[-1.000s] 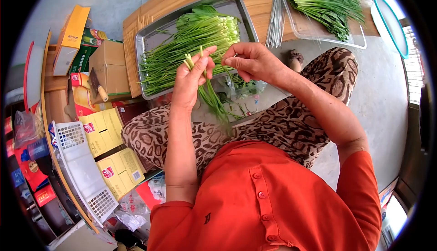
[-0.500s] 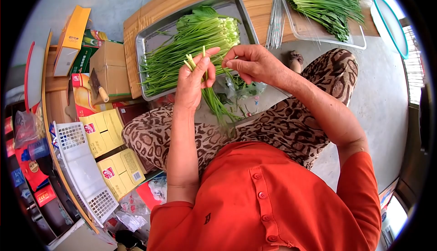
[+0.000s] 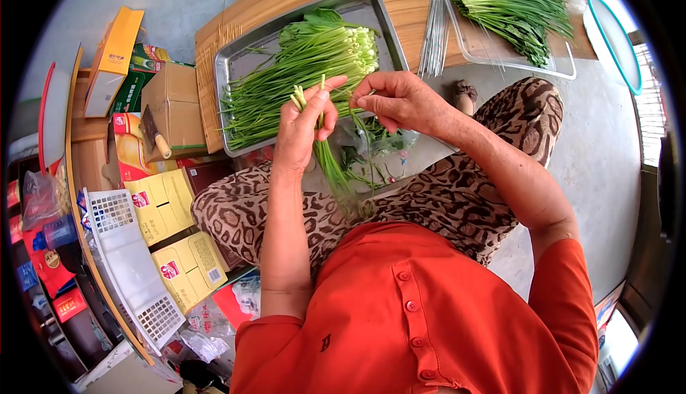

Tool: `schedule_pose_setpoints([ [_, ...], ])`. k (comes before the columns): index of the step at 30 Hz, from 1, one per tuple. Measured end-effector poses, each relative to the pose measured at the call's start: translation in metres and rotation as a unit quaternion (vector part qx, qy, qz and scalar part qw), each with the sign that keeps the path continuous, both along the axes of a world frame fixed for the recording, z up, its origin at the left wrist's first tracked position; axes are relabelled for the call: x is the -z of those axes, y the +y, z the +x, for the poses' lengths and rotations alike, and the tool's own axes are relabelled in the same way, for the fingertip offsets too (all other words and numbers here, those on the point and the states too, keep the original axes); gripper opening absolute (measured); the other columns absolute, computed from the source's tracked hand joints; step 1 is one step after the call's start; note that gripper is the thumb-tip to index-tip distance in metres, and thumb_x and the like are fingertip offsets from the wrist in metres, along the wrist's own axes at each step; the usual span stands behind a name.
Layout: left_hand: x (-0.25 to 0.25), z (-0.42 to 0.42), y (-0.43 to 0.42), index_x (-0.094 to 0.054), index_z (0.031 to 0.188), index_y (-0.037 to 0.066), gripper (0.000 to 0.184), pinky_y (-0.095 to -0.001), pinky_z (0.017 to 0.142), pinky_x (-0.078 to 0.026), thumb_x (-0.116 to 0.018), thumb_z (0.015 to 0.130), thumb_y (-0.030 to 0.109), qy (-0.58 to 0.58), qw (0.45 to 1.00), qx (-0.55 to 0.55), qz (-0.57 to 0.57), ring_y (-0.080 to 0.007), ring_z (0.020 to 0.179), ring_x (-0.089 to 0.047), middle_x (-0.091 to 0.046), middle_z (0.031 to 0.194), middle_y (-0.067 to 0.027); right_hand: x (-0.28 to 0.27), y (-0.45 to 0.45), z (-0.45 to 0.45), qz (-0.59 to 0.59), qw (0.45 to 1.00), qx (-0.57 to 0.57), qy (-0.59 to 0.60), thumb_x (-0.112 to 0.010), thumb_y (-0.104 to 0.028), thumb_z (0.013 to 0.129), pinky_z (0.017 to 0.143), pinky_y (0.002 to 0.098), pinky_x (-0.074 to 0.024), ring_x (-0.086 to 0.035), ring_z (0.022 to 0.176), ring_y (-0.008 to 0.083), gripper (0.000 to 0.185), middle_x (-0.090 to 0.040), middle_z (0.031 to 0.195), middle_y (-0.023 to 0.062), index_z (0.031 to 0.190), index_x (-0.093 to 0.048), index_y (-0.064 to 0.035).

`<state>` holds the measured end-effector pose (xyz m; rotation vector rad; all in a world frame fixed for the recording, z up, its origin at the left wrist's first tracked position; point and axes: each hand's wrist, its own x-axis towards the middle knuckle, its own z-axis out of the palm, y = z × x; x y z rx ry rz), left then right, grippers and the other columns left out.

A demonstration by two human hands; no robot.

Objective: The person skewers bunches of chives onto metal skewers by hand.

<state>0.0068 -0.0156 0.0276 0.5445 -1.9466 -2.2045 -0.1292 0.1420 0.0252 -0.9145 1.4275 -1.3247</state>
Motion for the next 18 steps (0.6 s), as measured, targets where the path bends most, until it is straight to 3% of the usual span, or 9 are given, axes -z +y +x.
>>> schedule_pose_setpoints([
  [5,-0.003,0.001,0.0,-0.057,0.12,-0.006,0.039,-0.0182,0.045,-0.03,-0.045,0.098,0.024,-0.022,0.996,0.004,-0.09,-0.0022,0.049,-0.037,-0.046,0.058,0.0045,0.002,0.0,0.0,0.003,1.0,0.001,0.008,-0.053,-0.015,0.096,0.043,0.0196,-0.0319,-0.041,0.047,0.0023,0.015,-0.051,0.063,-0.0044,0.1,-0.06,-0.0032],
  [15,0.007,0.001,0.007,-0.064,0.112,0.002,0.029,-0.0184,0.046,-0.032,-0.05,0.096,0.022,-0.06,0.99,0.043,-0.121,-0.0022,0.05,-0.041,-0.047,0.058,0.0049,0.006,-0.002,0.0,-0.002,1.0,0.003,0.017,-0.054,-0.018,0.095,0.043,0.0206,-0.0312,-0.041,0.047,0.0028,0.015,-0.05,0.06,-0.0049,0.095,-0.06,-0.0034],
  [18,0.009,-0.001,0.009,-0.064,0.104,-0.002,0.025,-0.0196,0.052,-0.038,-0.054,0.094,0.019,-0.062,0.988,0.062,-0.129,-0.0045,0.057,-0.047,-0.053,0.067,0.0018,0.009,-0.003,-0.001,-0.002,1.0,0.016,0.011,-0.054,-0.019,0.095,0.043,0.0207,-0.0305,-0.041,0.047,0.0034,0.016,-0.048,0.057,-0.0053,0.093,-0.06,-0.0037],
])
